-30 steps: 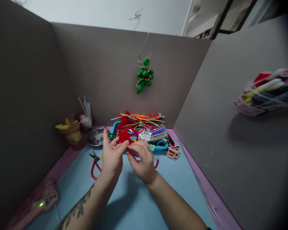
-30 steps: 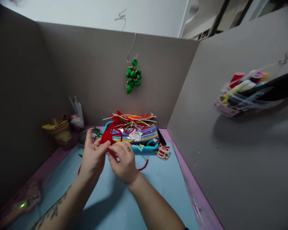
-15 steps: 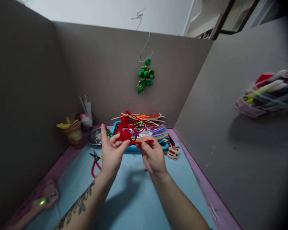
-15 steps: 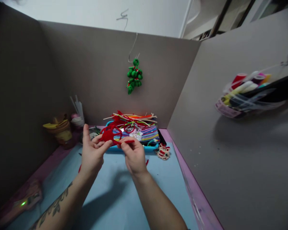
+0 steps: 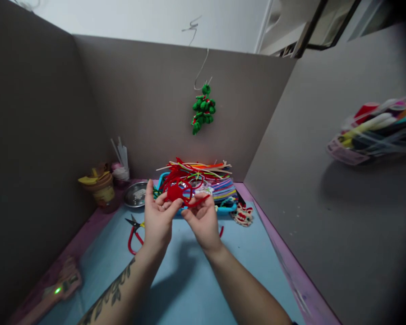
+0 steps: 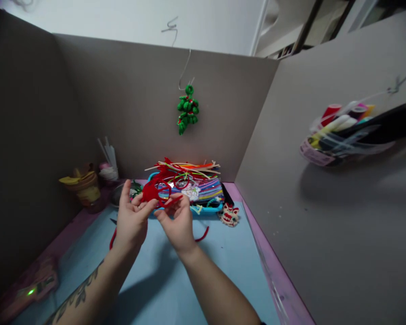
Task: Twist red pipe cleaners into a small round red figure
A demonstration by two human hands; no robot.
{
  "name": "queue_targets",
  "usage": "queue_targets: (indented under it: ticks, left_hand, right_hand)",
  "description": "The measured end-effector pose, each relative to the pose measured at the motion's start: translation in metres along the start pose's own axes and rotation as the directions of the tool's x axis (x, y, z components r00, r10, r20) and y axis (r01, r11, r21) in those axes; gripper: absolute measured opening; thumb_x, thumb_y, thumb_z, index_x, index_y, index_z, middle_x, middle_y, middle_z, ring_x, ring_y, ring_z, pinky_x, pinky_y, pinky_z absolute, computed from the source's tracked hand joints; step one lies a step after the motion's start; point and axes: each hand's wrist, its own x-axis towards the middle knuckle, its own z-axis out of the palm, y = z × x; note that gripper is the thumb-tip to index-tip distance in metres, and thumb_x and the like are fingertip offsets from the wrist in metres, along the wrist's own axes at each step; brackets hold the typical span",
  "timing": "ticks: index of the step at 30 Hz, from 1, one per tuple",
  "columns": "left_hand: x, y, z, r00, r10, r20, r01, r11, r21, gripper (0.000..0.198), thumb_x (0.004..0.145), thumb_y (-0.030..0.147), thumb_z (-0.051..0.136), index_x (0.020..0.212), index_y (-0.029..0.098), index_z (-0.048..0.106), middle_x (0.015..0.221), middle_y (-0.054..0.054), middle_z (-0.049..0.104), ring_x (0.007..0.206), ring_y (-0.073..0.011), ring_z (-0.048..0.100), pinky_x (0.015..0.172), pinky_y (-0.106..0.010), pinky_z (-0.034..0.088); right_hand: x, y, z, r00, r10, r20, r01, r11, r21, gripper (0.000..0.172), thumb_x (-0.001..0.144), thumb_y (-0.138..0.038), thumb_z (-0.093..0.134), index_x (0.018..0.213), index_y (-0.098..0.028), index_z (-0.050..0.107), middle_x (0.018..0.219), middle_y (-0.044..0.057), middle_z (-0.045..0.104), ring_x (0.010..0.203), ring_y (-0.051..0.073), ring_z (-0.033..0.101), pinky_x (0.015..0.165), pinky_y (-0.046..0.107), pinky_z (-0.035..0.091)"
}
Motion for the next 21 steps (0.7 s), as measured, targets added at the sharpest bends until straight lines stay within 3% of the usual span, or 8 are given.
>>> queue_targets:
  ticks: [4,11,16,21]
  left_hand:
    - [-0.002,-0.004,0.004,0.998,-0.045,0.040,0.046,0.999,-0.022,0.111,0.059,0.015,0.084,0.150,0.026,0.020,0.094,-0.003,0.069,0.077,-0.0116,0.068,0.079,-0.024,0.052]
    - [-0.009,-0.005,0.011,0.989,-0.119,0.084,0.127,0.988,-0.089,0.101,0.062,0.015,0.083,0.146,0.025,0.028,0.097,-0.005,0.072,0.082,-0.0130,0.069,0.082,-0.025,0.052]
    - [-0.010,-0.003,0.010,0.964,-0.252,0.084,0.262,0.952,-0.155,0.084,0.066,0.021,0.082,0.138,0.022,0.039,0.081,-0.001,0.071,0.068,-0.0108,0.066,0.067,-0.020,0.051]
    - [-0.005,-0.007,0.005,0.950,-0.298,0.098,0.310,0.939,-0.150,0.075,0.067,0.021,0.081,0.133,0.022,0.045,0.080,-0.001,0.070,0.068,-0.0097,0.066,0.067,-0.019,0.051]
  right_hand:
    - [-0.001,-0.004,0.000,0.994,0.094,-0.051,-0.099,0.989,-0.112,0.019,0.081,-0.034,0.066,0.088,-0.019,0.058,0.078,0.001,0.064,0.069,0.013,0.061,0.065,0.025,0.051]
    - [0.003,-0.009,-0.012,0.993,-0.030,-0.111,-0.013,0.928,-0.372,0.014,0.085,-0.031,0.060,0.084,-0.018,0.063,0.076,0.001,0.066,0.069,0.014,0.061,0.063,0.026,0.049]
    - [0.003,-0.013,-0.012,0.975,-0.220,-0.027,0.171,0.824,-0.541,0.011,0.086,-0.023,0.057,0.078,-0.019,0.063,0.074,0.001,0.064,0.071,0.015,0.060,0.068,0.027,0.049]
    - [0.002,-0.013,-0.009,0.980,-0.195,-0.040,0.144,0.836,-0.530,0.012,0.084,-0.023,0.057,0.075,-0.019,0.063,0.073,0.002,0.063,0.070,0.015,0.059,0.066,0.027,0.049]
